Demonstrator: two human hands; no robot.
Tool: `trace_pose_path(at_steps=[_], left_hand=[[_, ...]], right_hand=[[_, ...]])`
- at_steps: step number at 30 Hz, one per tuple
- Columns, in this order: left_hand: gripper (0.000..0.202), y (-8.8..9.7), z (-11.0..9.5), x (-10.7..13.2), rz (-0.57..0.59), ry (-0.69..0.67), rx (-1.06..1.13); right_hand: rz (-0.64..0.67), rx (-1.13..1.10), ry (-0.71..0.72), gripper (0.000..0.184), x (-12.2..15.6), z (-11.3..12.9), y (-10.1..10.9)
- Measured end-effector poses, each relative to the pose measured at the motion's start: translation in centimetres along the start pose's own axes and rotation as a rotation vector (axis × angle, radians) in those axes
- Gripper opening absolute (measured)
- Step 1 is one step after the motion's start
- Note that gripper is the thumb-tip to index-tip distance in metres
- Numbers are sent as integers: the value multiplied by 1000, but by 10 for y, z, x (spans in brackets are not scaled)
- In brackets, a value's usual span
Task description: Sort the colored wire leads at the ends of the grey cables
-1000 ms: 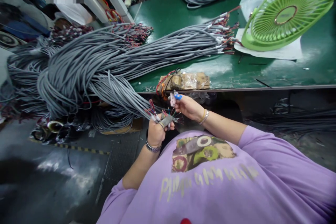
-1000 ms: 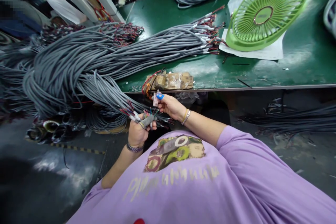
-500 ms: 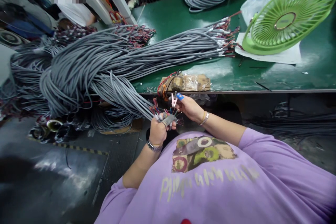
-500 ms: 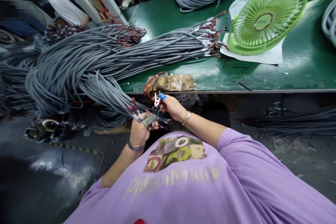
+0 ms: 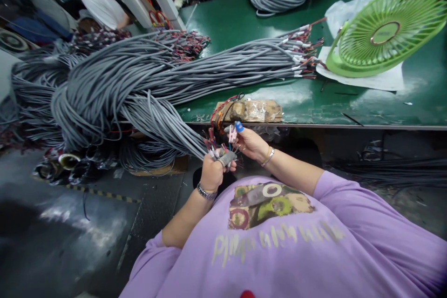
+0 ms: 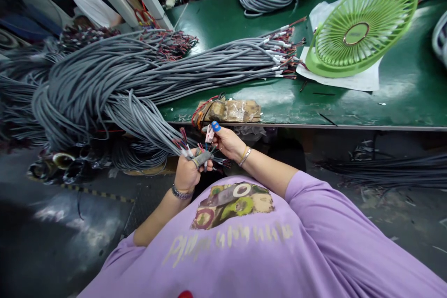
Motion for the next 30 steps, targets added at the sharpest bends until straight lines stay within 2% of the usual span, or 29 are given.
trace_pose_path(at_steps=[10, 23, 30], left_hand=[[25, -3, -5, 3, -17, -26, 4], [28, -8, -5, -4, -16, 14, -15], [27, -5, -7, 1, -37, -1, -21]], right_hand=[[-16, 10, 6, 45, 2, 2, -1], [-20, -46, -6, 43, 0, -2, 0], [-35, -52, -146, 49, 3, -8, 1]])
Point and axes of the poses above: each hand's wrist, its own x-axis away from the middle knuckle, its own y-axis out of the back of the hand, z = x × y, the point moved 4 cm from there along -x, towards the middle knuckle, and after that the axes turned 2 degrees about -y, right-handed, at the moved point
